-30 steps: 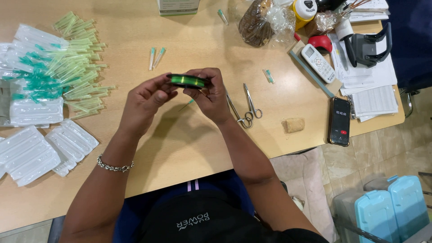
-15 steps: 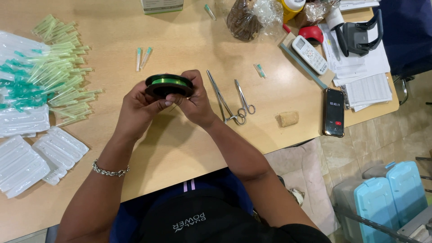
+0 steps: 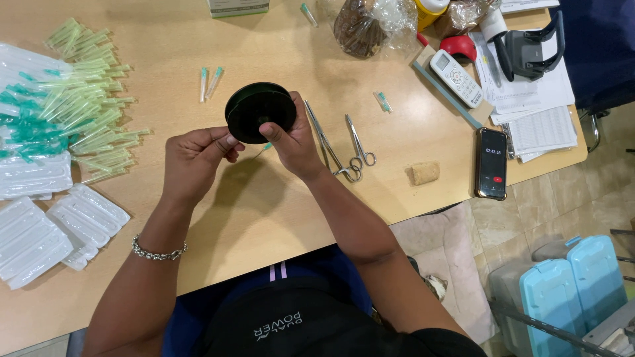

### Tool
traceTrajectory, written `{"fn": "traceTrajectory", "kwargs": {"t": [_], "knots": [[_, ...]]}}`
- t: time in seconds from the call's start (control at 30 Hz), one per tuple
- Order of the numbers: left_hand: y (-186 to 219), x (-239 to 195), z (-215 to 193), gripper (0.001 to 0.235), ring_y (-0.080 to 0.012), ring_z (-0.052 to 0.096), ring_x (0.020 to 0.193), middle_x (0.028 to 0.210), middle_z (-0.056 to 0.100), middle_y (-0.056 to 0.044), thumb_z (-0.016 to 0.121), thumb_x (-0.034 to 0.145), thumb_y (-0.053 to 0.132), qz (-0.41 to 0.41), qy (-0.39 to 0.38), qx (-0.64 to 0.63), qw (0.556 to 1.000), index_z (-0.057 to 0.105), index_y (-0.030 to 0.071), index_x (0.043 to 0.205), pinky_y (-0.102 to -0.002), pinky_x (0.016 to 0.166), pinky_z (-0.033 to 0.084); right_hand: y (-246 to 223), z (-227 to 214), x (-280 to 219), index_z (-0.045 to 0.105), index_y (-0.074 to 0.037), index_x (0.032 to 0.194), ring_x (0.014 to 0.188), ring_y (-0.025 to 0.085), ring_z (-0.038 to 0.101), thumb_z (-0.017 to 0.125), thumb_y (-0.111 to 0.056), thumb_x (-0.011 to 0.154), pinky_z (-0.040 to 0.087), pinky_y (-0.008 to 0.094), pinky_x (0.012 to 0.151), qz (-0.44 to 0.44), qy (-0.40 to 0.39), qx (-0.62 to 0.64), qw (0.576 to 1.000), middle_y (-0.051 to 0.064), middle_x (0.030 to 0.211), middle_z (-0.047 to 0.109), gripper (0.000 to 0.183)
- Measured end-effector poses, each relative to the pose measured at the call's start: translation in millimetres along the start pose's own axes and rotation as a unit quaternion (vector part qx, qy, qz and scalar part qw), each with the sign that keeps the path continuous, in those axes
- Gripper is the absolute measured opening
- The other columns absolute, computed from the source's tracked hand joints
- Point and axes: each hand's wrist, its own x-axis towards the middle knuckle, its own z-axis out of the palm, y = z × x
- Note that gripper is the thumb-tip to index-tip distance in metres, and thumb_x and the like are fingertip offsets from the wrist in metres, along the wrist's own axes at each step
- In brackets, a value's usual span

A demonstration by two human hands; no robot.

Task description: The person handles a black circular object and a small syringe-like tube on a cluttered table. They use a pair of metal forceps to manipulate the small tube, then use a pair of scissors to cut a piece of the tube. The person continues to handle the small tube and forceps throughout the video.

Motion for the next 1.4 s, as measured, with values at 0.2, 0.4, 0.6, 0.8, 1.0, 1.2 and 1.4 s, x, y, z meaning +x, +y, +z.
{"fn": "traceTrajectory", "kwargs": {"t": [0.2,0.4,0.6,0.8,1.0,1.2,1.4], "knots": [[6.6,-0.7,-4.2,0.009,-0.0154,0.065,0.074,0.079,0.069,-0.014,0.070,0.103,0.001,0.011,0.010,-0.015,1.000,0.075,-0.004,0.108,-0.028,0.074,0.061,-8.5,-5.3,4.4,0.050,-0.009,0.117,0.088,0.006,0.063,0.076,-0.017,0.097,0.055,0.025,0.082,0.020,0.015,-0.009,1.000,0.000,0.091,0.063,0.035],[17.0,-3.1,-2.4,0.008,-0.0153,0.065,0.079,0.082,0.069,-0.013,0.071,0.102,0.002,0.025,0.015,-0.020,0.999,0.076,-0.003,0.106,-0.029,0.079,0.060,-9.8,-6.8,4.8,0.050,-0.008,0.117,0.090,0.009,0.066,0.076,-0.010,0.097,0.056,0.027,0.083,0.054,0.020,0.028,0.998,0.004,0.093,0.066,0.033],[7.9,0.9,-8.7,0.011,-0.0201,0.067,0.083,0.085,0.068,-0.017,0.064,0.107,0.003,0.057,-0.006,-0.025,0.998,0.069,-0.004,0.101,-0.031,0.077,0.058,2.6,-14.9,0.7,0.052,-0.009,0.118,0.094,0.017,0.072,0.076,-0.007,0.095,0.064,0.037,0.084,0.119,0.059,0.103,0.986,0.007,0.096,0.069,0.034],[6.1,2.3,-8.0,0.016,-0.0197,0.069,0.091,0.096,0.070,-0.016,0.056,0.111,0.008,0.049,-0.027,-0.106,0.993,0.061,0.000,0.098,-0.028,0.077,0.057,-6.8,-11.6,4.2,0.052,-0.008,0.119,0.094,0.024,0.075,0.076,-0.004,0.094,0.066,0.044,0.081,0.138,0.087,0.151,0.975,0.012,0.098,0.071,0.035],[-1.0,7.7,-21.1,0.018,-0.0222,0.075,0.085,0.094,0.071,-0.017,0.051,0.111,0.021,0.006,-0.039,-0.285,0.958,0.053,0.006,0.103,-0.030,0.074,0.061,-1.9,-15.7,4.6,0.053,-0.009,0.113,0.088,0.024,0.076,0.077,-0.004,0.093,0.068,0.043,0.077,0.157,0.128,0.153,0.967,0.012,0.093,0.071,0.032],[9.3,11.9,-29.8,0.017,-0.0138,0.055,0.063,0.066,0.047,-0.002,0.046,0.115,0.021,0.020,0.014,-0.276,0.961,0.050,0.009,0.103,-0.026,0.066,0.051,11.3,-32.2,5.4,0.046,-0.013,0.119,0.084,0.020,0.075,0.080,-0.003,0.092,0.067,0.036,0.075,0.165,0.170,0.089,0.967,0.007,0.091,0.067,0.045],[11.6,20.1,-59.0,0.013,-0.0116,0.050,0.063,0.066,0.038,0.002,0.048,0.117,0.019,0.035,0.092,-0.241,0.966,0.051,0.013,0.106,-0.025,0.068,0.048,15.1,-41.9,14.0,0.039,-0.015,0.131,0.078,0.015,0.070,0.091,-0.005,0.082,0.067,0.027,0.071,0.199,0.229,-0.058,0.951,0.006,0.089,0.066,0.072]]}}
